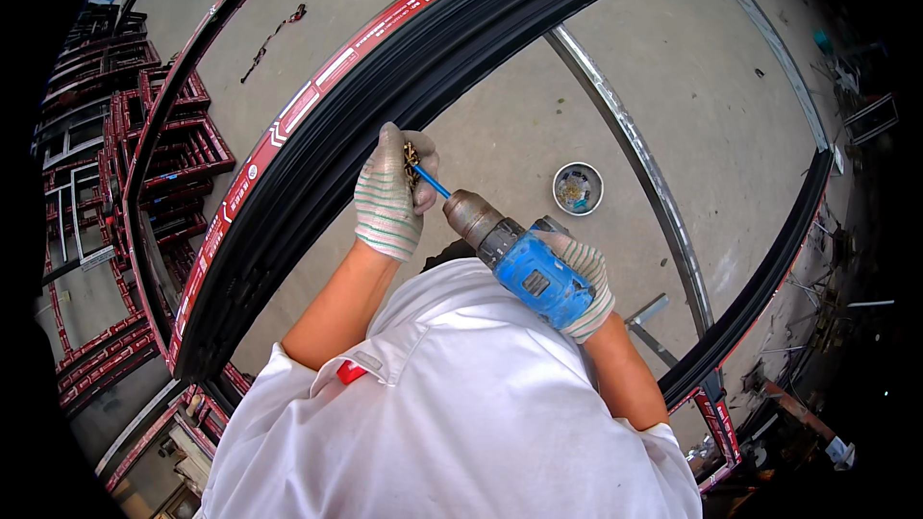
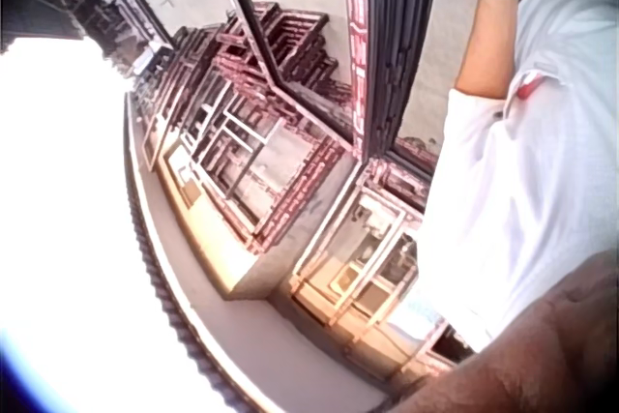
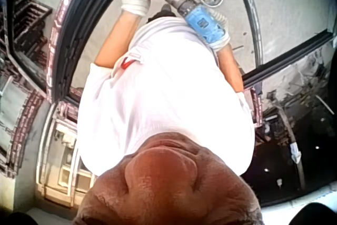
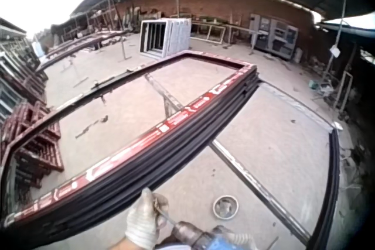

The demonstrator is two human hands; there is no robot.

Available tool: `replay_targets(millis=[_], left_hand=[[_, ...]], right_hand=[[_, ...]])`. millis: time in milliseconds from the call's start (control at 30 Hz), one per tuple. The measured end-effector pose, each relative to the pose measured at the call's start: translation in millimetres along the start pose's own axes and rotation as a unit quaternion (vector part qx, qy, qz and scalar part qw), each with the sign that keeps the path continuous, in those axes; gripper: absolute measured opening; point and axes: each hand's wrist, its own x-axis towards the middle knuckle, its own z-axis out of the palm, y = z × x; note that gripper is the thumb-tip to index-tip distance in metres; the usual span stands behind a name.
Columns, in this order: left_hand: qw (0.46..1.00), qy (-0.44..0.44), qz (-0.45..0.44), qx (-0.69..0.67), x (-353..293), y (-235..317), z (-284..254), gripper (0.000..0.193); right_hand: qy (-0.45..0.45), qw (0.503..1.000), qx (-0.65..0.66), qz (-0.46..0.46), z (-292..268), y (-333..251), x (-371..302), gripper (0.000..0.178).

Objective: The person uses a cordless drill to drive screws into a black window frame, securing a rubber seal along the perimeter. They repeatedly pick screws from a nearby container and fasten them into pre-drilled holes along the frame's edge.

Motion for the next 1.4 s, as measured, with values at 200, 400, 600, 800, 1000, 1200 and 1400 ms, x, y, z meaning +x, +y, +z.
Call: replay_targets(millis=[200, 400, 600, 800, 1000, 1200, 1400], left_hand=[[0.999, 0.025, 0.035, 0.01, -7.4, 6.1, -17.1, 0.054], [0.99, 0.112, 0.086, 0.013, -41.1, 2.5, -43.3, 0.055], [0.979, 0.19, 0.079, -0.013, -82.2, -14.9, -56.1, 0.055], [0.968, 0.205, 0.127, -0.066, -128.5, -14.9, -64.9, 0.057], [0.96, 0.193, 0.14, -0.148, -147.3, -20.9, -73.8, 0.051], [0.952, 0.143, 0.162, -0.215, -161.9, -19.8, -94.4, 0.044], [0.947, 0.095, 0.156, -0.266, -179.7, -6.8, -149.0, 0.039]], right_hand=[[-0.034, 0.995, -0.088, 0.023, 8.9, -17.1, 17.9, 0.034], [-0.111, 0.967, -0.218, -0.073, 18.5, -51.4, 34.9, 0.021], [-0.196, 0.937, -0.234, -0.169, 14.7, -38.9, 28.9, 0.023], [-0.272, 0.958, 0.091, -0.011, 44.9, 0.2, 9.4, 0.024], [-0.232, 0.903, 0.332, 0.144, 77.6, 25.7, -18.7, 0.017], [-0.184, 0.906, 0.355, 0.141, 107.1, 29.5, -29.9, 0.014], [-0.134, 0.979, 0.136, -0.072, 160.9, 4.5, -41.1, 0.012]])
